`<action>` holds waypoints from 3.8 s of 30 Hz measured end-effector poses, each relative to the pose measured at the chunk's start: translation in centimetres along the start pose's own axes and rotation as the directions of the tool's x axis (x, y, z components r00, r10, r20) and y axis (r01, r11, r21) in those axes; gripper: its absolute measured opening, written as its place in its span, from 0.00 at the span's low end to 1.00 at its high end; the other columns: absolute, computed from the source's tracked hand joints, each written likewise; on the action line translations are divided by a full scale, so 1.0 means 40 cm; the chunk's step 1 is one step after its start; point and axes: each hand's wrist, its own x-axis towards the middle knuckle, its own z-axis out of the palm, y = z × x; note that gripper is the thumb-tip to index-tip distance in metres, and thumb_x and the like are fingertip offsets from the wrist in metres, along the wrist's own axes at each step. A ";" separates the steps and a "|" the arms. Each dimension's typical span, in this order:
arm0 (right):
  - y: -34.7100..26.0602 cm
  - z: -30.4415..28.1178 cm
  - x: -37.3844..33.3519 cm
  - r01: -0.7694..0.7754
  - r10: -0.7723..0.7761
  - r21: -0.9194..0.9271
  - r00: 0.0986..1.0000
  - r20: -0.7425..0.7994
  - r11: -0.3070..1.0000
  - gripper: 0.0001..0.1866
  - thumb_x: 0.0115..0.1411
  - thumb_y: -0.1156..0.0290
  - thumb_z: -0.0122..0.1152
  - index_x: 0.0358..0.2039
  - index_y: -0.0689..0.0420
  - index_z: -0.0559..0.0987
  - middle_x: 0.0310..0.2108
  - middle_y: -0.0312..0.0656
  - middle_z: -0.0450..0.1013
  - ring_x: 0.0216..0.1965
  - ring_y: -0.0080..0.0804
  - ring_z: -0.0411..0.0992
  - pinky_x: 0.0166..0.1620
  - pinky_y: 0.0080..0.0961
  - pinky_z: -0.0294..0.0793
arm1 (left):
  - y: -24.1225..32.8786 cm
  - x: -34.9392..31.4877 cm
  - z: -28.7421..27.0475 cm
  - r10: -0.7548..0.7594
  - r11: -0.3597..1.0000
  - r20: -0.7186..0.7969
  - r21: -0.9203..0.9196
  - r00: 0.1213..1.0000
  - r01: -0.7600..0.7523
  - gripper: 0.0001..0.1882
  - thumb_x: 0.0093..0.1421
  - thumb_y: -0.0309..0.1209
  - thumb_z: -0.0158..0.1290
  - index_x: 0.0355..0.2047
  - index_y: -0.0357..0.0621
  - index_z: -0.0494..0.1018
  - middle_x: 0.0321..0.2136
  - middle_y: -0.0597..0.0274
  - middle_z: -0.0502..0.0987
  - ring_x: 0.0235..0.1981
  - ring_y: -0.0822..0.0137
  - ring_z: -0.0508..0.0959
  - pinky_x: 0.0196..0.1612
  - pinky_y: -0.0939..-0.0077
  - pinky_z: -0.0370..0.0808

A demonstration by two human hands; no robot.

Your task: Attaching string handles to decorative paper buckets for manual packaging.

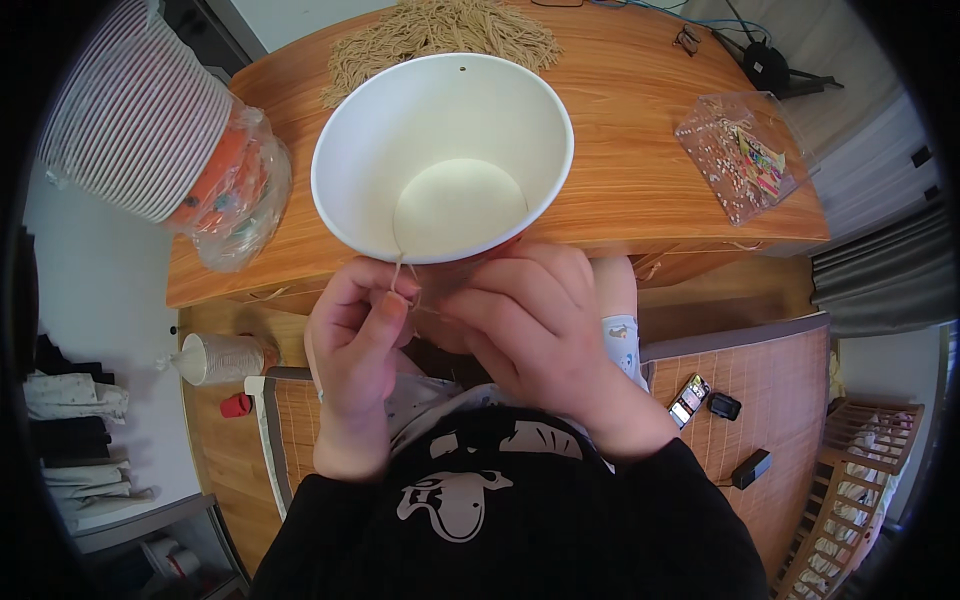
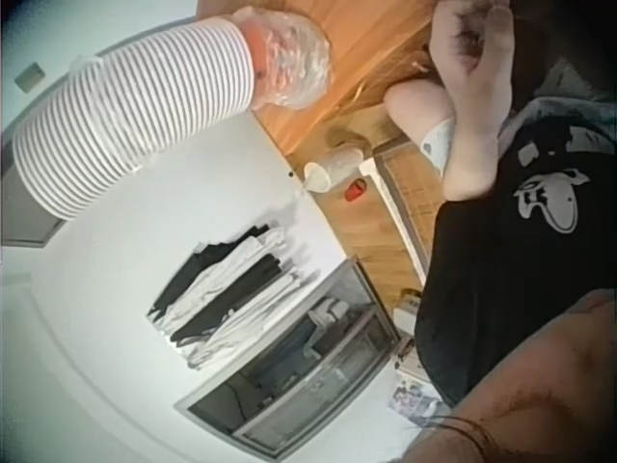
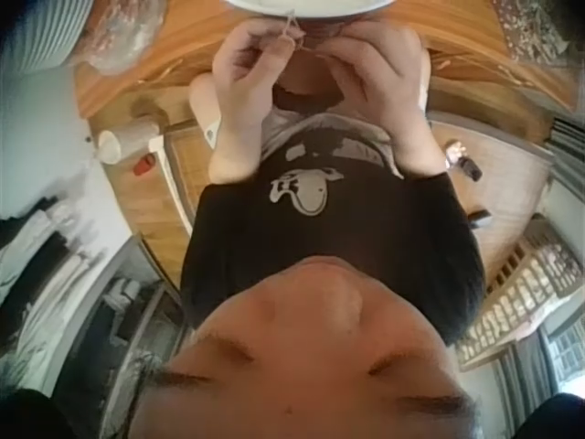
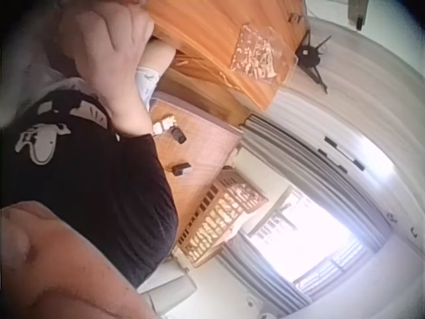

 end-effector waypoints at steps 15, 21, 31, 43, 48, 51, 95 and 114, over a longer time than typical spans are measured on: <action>-0.018 -0.048 0.143 0.292 -0.275 -0.140 0.953 0.124 0.946 0.17 0.40 0.67 0.68 0.35 0.49 0.81 0.36 0.29 0.73 0.36 0.30 0.69 0.39 0.26 0.64 | -0.027 -0.011 0.007 0.267 0.908 -0.003 0.337 0.964 -0.251 0.07 0.62 0.18 0.55 0.40 0.36 0.72 0.19 0.74 0.69 0.19 0.87 0.61 0.22 0.89 0.57; -0.015 -0.022 0.165 0.341 -0.325 -0.083 0.931 0.164 0.936 0.16 0.41 0.70 0.67 0.35 0.51 0.82 0.35 0.30 0.74 0.37 0.30 0.70 0.41 0.27 0.65 | -0.009 -0.009 0.007 0.249 0.918 -0.024 0.324 0.968 -0.229 0.06 0.61 0.19 0.57 0.38 0.37 0.73 0.18 0.75 0.67 0.19 0.87 0.60 0.21 0.88 0.55; -0.024 -0.038 0.147 0.288 -0.275 -0.040 0.942 0.191 0.957 0.13 0.47 0.71 0.69 0.36 0.50 0.84 0.37 0.28 0.82 0.40 0.29 0.73 0.39 0.25 0.66 | -0.023 -0.006 -0.003 0.218 0.954 -0.049 0.223 0.975 -0.202 0.06 0.60 0.18 0.57 0.37 0.37 0.73 0.17 0.75 0.66 0.18 0.87 0.59 0.21 0.88 0.55; -0.010 -0.041 0.167 0.468 -0.416 -0.232 0.877 0.240 0.853 0.11 0.49 0.63 0.67 0.35 0.45 0.82 0.38 0.23 0.82 0.41 0.28 0.71 0.41 0.25 0.64 | -0.030 -0.012 -0.010 0.383 0.853 -0.066 0.407 0.921 -0.326 0.08 0.56 0.17 0.61 0.37 0.36 0.78 0.21 0.68 0.73 0.19 0.82 0.67 0.21 0.87 0.60; -0.027 -0.041 0.162 0.477 -0.417 -0.301 0.876 0.242 0.826 0.10 0.50 0.62 0.66 0.35 0.42 0.82 0.38 0.22 0.80 0.42 0.27 0.71 0.45 0.27 0.64 | -0.003 -0.018 -0.007 0.369 0.834 -0.071 0.466 0.927 -0.296 0.08 0.55 0.17 0.61 0.36 0.37 0.78 0.22 0.65 0.75 0.19 0.78 0.71 0.21 0.85 0.64; -0.027 -0.039 0.153 0.466 -0.404 -0.349 0.883 0.236 0.813 0.11 0.49 0.63 0.66 0.36 0.40 0.80 0.38 0.20 0.79 0.42 0.24 0.70 0.49 0.30 0.63 | 0.013 -0.017 -0.006 0.387 0.761 -0.040 0.578 0.921 -0.294 0.08 0.54 0.17 0.62 0.35 0.37 0.78 0.21 0.64 0.75 0.19 0.76 0.72 0.20 0.83 0.65; 0.000 -0.053 0.140 0.400 -0.376 -0.208 0.915 0.147 0.892 0.21 0.40 0.71 0.78 0.18 0.44 0.67 0.36 0.24 0.83 0.37 0.28 0.66 0.35 0.27 0.62 | -0.004 0.009 0.006 0.493 0.669 0.044 0.620 0.869 -0.411 0.09 0.53 0.17 0.62 0.36 0.36 0.79 0.17 0.69 0.70 0.15 0.80 0.62 0.18 0.83 0.55; 0.001 -0.065 0.146 0.345 -0.307 -0.173 0.927 0.215 0.922 0.14 0.39 0.74 0.77 0.30 0.47 0.86 0.34 0.20 0.81 0.36 0.26 0.65 0.39 0.26 0.64 | -0.024 0.010 -0.006 0.304 0.937 -0.023 0.185 0.952 -0.295 0.07 0.59 0.16 0.58 0.38 0.33 0.76 0.28 0.68 0.78 0.21 0.89 0.62 0.23 0.92 0.55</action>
